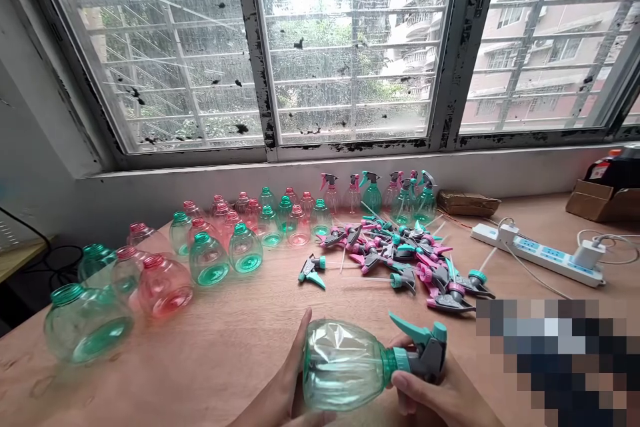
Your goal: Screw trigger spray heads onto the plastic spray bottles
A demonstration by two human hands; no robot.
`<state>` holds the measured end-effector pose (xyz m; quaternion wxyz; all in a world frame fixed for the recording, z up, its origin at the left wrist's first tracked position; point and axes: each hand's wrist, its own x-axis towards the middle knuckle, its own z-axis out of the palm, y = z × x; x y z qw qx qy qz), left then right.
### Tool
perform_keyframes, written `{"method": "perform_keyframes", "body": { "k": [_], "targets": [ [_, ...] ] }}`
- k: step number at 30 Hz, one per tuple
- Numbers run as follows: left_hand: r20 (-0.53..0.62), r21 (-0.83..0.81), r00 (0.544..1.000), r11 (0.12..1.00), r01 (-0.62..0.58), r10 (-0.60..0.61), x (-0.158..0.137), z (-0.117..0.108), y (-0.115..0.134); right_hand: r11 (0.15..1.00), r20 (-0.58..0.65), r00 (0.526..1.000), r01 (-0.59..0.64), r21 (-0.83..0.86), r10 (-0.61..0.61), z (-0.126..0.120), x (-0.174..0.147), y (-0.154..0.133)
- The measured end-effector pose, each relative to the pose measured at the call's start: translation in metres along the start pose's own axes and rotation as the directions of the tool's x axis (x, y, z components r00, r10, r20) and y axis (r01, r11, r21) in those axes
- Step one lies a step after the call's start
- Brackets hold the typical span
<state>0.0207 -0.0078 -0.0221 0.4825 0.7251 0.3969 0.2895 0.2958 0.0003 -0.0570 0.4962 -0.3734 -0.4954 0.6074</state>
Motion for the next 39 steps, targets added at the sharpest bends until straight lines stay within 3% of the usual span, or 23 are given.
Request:
{"method": "perform_keyframes", "body": {
  "k": [7, 13, 21, 34, 39],
  "targets": [
    [0.024, -0.123, 1.0, 0.992, -0.005, 0.008, 0.001, 0.0, 0.001, 1.0, -0.009, 1.0, -0.01, 0.022, 0.011, 0.0, 0.0, 0.002],
    [0.015, -0.033, 0.999, 0.998, 0.045, -0.044, -0.002, -0.003, 0.003, 1.0, -0.021, 1.0, -0.007, 0.002, 0.007, -0.001, 0.001, 0.004],
    [0.04, -0.136, 0.999, 0.991, 0.009, -0.003, -0.001, 0.0, 0.0, 1.0, -0.031, 0.999, -0.017, -0.003, 0.017, 0.001, 0.0, 0.0],
    [0.007, -0.04, 0.998, 0.997, -0.069, 0.069, 0.005, 0.001, -0.017, 1.0, -0.006, 1.0, -0.002, -0.003, 0.002, -0.001, 0.001, 0.003],
    [0.036, -0.085, 0.999, 0.996, -0.031, 0.034, 0.001, 0.0, -0.005, 0.999, -0.023, 0.999, -0.023, 0.029, 0.023, 0.002, -0.001, 0.0]
  ]
}}
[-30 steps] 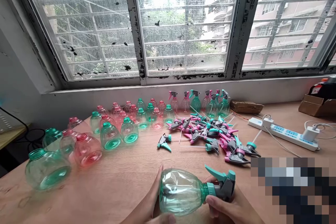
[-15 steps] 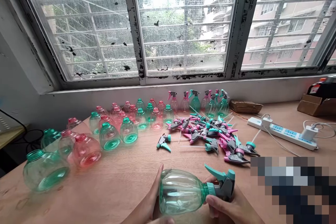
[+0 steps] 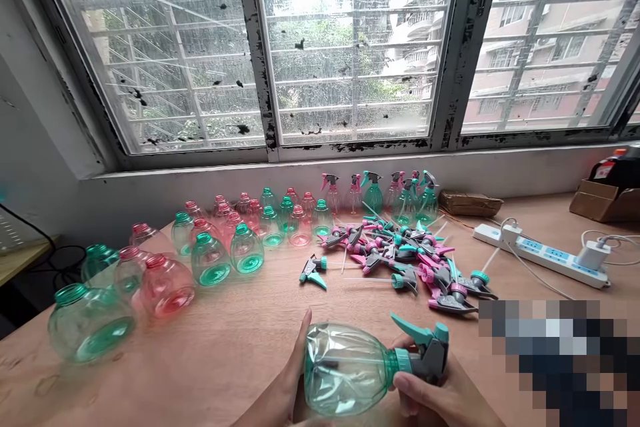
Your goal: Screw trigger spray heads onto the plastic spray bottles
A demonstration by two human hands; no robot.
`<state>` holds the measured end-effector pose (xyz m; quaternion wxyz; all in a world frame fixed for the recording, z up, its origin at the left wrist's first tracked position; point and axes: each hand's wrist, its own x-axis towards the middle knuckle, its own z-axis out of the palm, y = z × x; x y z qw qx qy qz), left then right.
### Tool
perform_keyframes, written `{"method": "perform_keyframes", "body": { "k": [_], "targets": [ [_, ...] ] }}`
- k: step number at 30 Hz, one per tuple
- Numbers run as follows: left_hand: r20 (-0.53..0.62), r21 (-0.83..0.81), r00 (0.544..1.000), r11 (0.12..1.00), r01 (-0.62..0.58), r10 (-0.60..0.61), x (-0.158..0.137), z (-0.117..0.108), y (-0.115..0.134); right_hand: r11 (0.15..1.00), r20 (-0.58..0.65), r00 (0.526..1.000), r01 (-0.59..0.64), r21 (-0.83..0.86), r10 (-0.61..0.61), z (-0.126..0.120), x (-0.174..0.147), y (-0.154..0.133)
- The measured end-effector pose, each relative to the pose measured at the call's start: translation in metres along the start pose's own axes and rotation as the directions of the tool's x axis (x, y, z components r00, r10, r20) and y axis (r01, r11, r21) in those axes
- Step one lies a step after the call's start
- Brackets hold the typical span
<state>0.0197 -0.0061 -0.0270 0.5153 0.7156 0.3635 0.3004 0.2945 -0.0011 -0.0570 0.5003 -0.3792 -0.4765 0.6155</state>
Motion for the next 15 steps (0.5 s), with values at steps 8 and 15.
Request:
{"method": "perform_keyframes", "body": {
  "k": [8, 15],
  "targets": [
    [-0.018, 0.054, 1.0, 0.998, 0.011, -0.01, -0.0016, -0.0002, 0.0049, 0.999, 0.014, 1.0, 0.0, -0.04, 0.0, -0.0036, 0.0009, 0.0033],
    [-0.024, 0.001, 0.999, 1.0, -0.027, 0.027, -0.0013, 0.0013, 0.0044, 0.998, 0.048, 0.999, 0.017, -0.064, -0.014, -0.0074, 0.0028, 0.0089]
  ]
}}
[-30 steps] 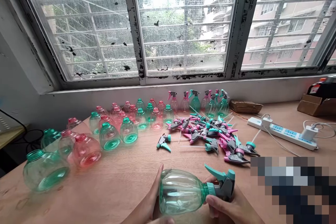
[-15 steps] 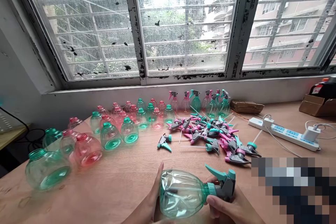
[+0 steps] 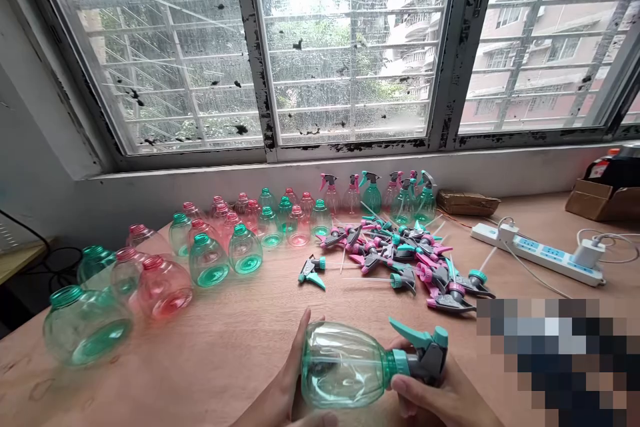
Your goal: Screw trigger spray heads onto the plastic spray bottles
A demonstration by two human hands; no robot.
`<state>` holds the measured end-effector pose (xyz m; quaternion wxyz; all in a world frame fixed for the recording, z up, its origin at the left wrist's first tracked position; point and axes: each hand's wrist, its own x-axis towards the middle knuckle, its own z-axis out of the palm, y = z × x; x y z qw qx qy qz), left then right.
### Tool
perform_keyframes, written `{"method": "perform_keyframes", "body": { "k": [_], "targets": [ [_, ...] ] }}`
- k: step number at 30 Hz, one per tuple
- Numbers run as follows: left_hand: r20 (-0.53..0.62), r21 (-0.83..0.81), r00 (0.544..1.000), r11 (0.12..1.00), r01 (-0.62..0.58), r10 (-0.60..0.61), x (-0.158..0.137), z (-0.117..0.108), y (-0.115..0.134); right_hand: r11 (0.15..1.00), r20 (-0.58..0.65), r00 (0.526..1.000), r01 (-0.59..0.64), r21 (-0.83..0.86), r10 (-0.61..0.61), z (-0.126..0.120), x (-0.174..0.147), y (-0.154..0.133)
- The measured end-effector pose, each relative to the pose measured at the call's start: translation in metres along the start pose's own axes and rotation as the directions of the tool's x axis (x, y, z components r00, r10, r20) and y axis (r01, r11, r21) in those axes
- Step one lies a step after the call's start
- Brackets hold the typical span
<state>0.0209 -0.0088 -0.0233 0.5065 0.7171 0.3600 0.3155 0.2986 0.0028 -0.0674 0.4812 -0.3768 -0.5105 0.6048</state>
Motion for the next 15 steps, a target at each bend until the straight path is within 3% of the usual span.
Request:
{"method": "perform_keyframes", "body": {
  "k": [5, 15],
  "targets": [
    [0.042, -0.005, 0.999, 1.0, 0.022, -0.022, 0.0003, -0.0036, 0.0018, 1.0, -0.006, 1.0, 0.0, -0.022, 0.0, -0.0003, -0.0001, -0.0007],
    [-0.009, 0.065, 1.0, 0.997, 0.029, -0.028, 0.0027, -0.0006, -0.0005, 1.0, -0.031, 0.999, -0.017, 0.023, 0.018, 0.0061, -0.0019, -0.0091]
  ]
}}
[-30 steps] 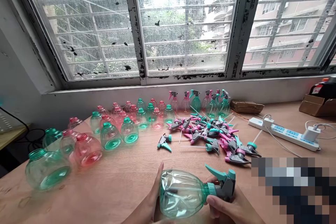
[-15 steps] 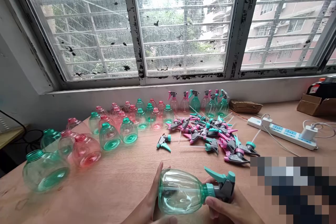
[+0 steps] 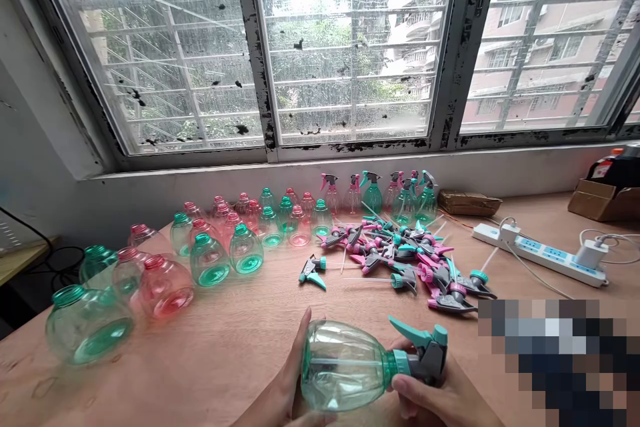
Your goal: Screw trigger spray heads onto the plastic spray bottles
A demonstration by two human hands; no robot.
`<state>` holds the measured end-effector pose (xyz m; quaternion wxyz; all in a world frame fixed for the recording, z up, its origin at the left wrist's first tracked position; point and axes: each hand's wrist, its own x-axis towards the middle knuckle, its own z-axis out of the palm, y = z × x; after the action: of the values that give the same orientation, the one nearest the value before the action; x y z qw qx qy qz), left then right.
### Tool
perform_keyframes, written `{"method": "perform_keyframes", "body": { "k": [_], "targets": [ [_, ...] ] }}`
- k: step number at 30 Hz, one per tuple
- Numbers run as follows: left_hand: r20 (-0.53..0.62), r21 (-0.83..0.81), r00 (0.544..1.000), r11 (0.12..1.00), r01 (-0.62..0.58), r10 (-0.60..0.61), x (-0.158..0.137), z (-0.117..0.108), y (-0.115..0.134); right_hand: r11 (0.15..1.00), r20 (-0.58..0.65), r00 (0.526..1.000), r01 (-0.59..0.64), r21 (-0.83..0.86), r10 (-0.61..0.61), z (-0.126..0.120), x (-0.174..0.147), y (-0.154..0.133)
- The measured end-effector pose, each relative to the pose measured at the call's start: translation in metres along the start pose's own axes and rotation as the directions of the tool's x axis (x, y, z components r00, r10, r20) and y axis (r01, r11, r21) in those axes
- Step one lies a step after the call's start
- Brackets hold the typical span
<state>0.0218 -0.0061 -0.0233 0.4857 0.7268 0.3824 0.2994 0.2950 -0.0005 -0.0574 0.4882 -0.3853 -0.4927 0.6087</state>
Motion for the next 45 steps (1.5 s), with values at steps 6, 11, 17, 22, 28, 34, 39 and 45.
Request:
{"method": "perform_keyframes", "body": {
  "k": [6, 11, 17, 22, 28, 34, 39, 45],
  "targets": [
    [0.03, -0.043, 1.0, 0.999, -0.001, 0.002, -0.0029, -0.0031, 0.0051, 1.0, -0.01, 1.0, -0.006, -0.03, 0.006, -0.001, -0.0003, 0.0004],
    [0.014, 0.041, 1.0, 0.999, -0.006, 0.006, -0.0042, -0.001, 0.0008, 0.999, -0.015, 1.0, 0.0, -0.036, 0.0, -0.0029, 0.0004, 0.0032],
    [0.014, 0.04, 1.0, 0.999, 0.0, -0.001, -0.0032, -0.0005, -0.0008, 0.997, -0.009, 1.0, 0.006, -0.081, -0.006, -0.0045, 0.0002, 0.005],
    [0.04, -0.038, 0.999, 0.999, 0.02, -0.019, -0.0029, -0.0038, 0.0046, 0.995, -0.004, 1.0, 0.013, -0.101, -0.013, -0.0051, 0.0008, 0.0063],
    [0.005, 0.012, 1.0, 1.0, 0.011, -0.011, -0.0035, -0.0014, 0.0024, 1.0, 0.01, 1.0, 0.003, -0.005, -0.003, -0.004, 0.0015, 0.0055],
    [0.004, 0.005, 1.0, 1.0, 0.014, -0.014, -0.0009, -0.0005, 0.0013, 1.0, 0.023, 1.0, 0.004, 0.009, -0.004, -0.0036, 0.0014, 0.0047],
    [0.004, -0.023, 0.999, 0.999, 0.038, -0.037, -0.0037, -0.0023, 0.0004, 1.0, 0.033, 0.999, 0.0, -0.012, 0.0, -0.0037, 0.0015, 0.0037],
    [0.033, -0.091, 0.998, 0.994, 0.06, -0.057, -0.0026, -0.0029, 0.0012, 0.999, 0.023, 1.0, -0.013, 0.033, 0.012, -0.0022, 0.0007, 0.0018]
  ]
}}
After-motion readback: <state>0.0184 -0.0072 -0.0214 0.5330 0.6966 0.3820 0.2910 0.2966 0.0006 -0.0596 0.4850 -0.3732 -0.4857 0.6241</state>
